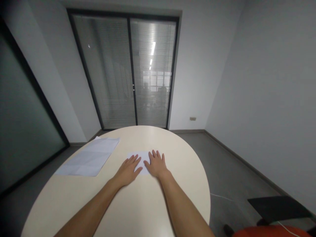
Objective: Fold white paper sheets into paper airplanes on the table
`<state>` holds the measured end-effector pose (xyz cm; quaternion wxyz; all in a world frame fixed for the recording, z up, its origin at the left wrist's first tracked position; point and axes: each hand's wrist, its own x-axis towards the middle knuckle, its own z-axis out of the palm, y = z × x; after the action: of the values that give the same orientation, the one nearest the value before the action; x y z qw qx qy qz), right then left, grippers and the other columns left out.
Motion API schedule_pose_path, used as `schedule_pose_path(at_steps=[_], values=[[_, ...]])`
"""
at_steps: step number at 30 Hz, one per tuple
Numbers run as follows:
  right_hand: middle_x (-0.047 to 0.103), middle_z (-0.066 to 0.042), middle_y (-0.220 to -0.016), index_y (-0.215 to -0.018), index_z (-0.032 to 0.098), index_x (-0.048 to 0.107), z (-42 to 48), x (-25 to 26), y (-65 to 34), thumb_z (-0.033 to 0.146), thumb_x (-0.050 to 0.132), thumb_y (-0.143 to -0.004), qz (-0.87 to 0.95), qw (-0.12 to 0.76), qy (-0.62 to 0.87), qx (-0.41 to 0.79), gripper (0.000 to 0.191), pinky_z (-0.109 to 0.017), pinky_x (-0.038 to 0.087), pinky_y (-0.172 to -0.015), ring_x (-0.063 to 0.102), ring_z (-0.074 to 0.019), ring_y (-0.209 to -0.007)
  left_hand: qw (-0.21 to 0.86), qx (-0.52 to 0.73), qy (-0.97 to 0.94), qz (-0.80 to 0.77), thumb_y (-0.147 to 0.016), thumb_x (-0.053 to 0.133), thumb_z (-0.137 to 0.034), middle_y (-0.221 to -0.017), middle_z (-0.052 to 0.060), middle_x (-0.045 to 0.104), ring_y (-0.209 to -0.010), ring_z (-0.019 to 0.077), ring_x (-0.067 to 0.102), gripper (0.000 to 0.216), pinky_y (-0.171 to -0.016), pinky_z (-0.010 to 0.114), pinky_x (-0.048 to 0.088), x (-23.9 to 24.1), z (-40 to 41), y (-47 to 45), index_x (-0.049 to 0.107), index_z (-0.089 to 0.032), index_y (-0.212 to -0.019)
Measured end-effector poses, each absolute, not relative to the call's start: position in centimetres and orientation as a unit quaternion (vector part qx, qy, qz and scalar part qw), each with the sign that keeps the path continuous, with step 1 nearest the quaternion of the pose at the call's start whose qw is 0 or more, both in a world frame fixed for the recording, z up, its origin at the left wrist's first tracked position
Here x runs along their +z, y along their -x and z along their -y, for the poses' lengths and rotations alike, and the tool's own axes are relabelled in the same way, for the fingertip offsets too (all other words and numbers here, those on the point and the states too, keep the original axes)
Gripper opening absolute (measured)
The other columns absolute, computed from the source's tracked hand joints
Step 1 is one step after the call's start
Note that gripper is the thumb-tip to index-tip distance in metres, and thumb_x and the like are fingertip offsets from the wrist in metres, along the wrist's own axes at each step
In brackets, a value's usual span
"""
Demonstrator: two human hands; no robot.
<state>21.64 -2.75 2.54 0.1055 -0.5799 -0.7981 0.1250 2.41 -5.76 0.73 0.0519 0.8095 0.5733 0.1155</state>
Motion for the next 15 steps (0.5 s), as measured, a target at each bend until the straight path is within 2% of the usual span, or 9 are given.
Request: schedule_pose_path(at_steps=[3, 6, 10, 12, 15], values=[[0.025, -0.014, -0.164, -0.155, 0.020, 0.038, 2.9, 2.6, -21.7, 0.056, 0.040, -0.099, 0.825, 0.116, 0.539, 0.126, 0.066, -0.062, 0.003, -0.120, 0.015, -0.0356, -0.153, 0.062, 0.113, -0.804, -0.581, -0.101, 0.032, -0.050, -0.163, 0.012, 0.031, -0.152, 0.0320, 0.026, 0.061, -0.122, 0.053, 0.023, 1.0, 5.6, -1.8, 0.041, -0.018, -0.153], [0.025, -0.013, -0.165, -0.155, 0.023, 0.037, 3.0, 2.5, -21.6, 0.059, 0.039, -0.099, 0.846, 0.114, 0.500, 0.145, 0.067, -0.058, 0.007, -0.121, 0.016, -0.0328, -0.153, 0.058, 0.110, -0.796, -0.593, -0.102, 0.032, -0.042, -0.163, 0.010, 0.032, -0.151, 0.0314, 0.027, 0.055, -0.121, 0.054, 0.024, 1.3, 5.3, -1.0, 0.043, -0.020, -0.152], [0.025, -0.012, -0.165, -0.156, 0.024, 0.036, 3.0, 2.6, -21.5, 0.059, 0.039, -0.099, 0.837, 0.110, 0.515, 0.150, 0.067, -0.060, 0.008, -0.120, 0.016, -0.0341, -0.153, 0.020, 0.119, -0.777, -0.618, -0.101, 0.034, -0.029, -0.158, 0.013, 0.041, -0.148, 0.0325, 0.034, 0.050, -0.120, 0.055, 0.025, 1.5, 5.0, -0.6, 0.050, -0.017, -0.146], [0.025, -0.013, -0.165, -0.155, 0.023, 0.037, 3.0, 2.6, -21.4, 0.058, 0.040, -0.099, 0.828, 0.107, 0.532, 0.144, 0.066, -0.063, 0.006, -0.119, 0.017, -0.0354, -0.153, 0.000, 0.145, -0.782, -0.606, -0.100, 0.035, -0.024, -0.155, 0.013, 0.046, -0.145, 0.0295, 0.040, 0.048, -0.120, 0.050, 0.028, 1.7, 5.0, -0.7, 0.054, -0.016, -0.143], [0.026, -0.013, -0.164, -0.155, 0.022, 0.037, 2.9, 2.6, -21.3, 0.056, 0.040, -0.099, 0.819, 0.108, 0.548, 0.133, 0.066, -0.064, 0.003, -0.119, 0.017, -0.0367, -0.152, 0.013, 0.164, -0.808, -0.566, -0.100, 0.041, -0.035, -0.154, 0.013, 0.048, -0.142, 0.0259, 0.045, 0.049, -0.119, 0.042, 0.032, 1.9, 5.4, -1.3, 0.053, -0.016, -0.144]])
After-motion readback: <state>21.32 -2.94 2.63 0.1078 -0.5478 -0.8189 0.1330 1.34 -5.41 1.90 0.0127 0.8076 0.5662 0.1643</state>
